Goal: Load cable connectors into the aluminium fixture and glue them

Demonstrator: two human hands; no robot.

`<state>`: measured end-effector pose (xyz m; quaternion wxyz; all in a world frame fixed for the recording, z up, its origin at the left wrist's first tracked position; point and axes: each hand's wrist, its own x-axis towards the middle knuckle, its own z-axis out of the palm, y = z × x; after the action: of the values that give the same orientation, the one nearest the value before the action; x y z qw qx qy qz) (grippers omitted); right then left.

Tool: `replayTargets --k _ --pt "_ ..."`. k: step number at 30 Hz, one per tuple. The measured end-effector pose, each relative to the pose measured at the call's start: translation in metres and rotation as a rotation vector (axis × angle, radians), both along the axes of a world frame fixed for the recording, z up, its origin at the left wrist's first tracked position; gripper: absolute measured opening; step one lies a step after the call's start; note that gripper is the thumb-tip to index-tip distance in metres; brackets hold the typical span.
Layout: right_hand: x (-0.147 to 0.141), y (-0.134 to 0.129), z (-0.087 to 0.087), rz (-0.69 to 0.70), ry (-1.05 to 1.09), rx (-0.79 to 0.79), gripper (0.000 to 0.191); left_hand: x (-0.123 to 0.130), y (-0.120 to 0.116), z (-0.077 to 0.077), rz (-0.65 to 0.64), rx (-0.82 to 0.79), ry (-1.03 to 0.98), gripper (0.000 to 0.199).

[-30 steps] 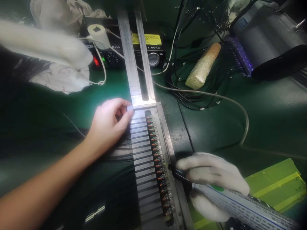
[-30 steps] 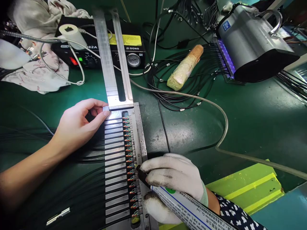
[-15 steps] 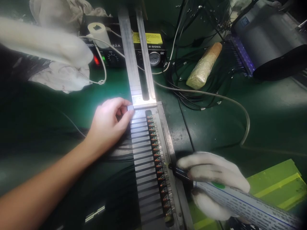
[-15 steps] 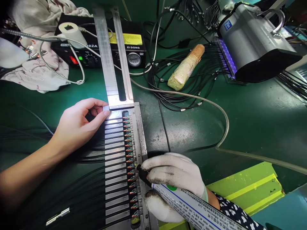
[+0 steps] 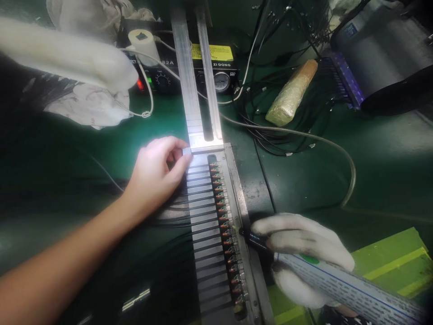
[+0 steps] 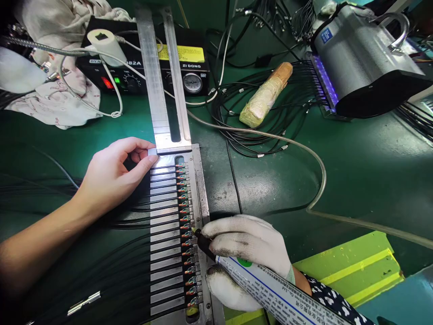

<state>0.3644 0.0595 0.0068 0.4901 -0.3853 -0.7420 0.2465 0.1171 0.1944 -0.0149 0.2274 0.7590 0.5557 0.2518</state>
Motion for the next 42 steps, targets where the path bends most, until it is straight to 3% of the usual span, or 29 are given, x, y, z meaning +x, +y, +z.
replayTargets --k 7,15,24,42 --pt "0.0 -0.002 -0.003 -0.027 -0.002 0.036 0.016 0.001 0.0 0.0 0.005 -0.007 -0.002 0.021" --pt "-0.001 -0.007 0.015 -0.041 -0.08 0.062 0.006 0.002 0.0 0.001 0.002 -0.001 -0.012 0.02" --pt "-0.003 -0.008 0.005 -0.009 -0.066 0.059 0.012 0.001 0.0 0.0 0.004 -0.008 -0.015 0.019" --pt "-0.001 -0.011 0.006 -0.002 -0.078 0.057 0.007 0.002 0.0 -0.001 0.006 -0.024 -0.01 0.02"
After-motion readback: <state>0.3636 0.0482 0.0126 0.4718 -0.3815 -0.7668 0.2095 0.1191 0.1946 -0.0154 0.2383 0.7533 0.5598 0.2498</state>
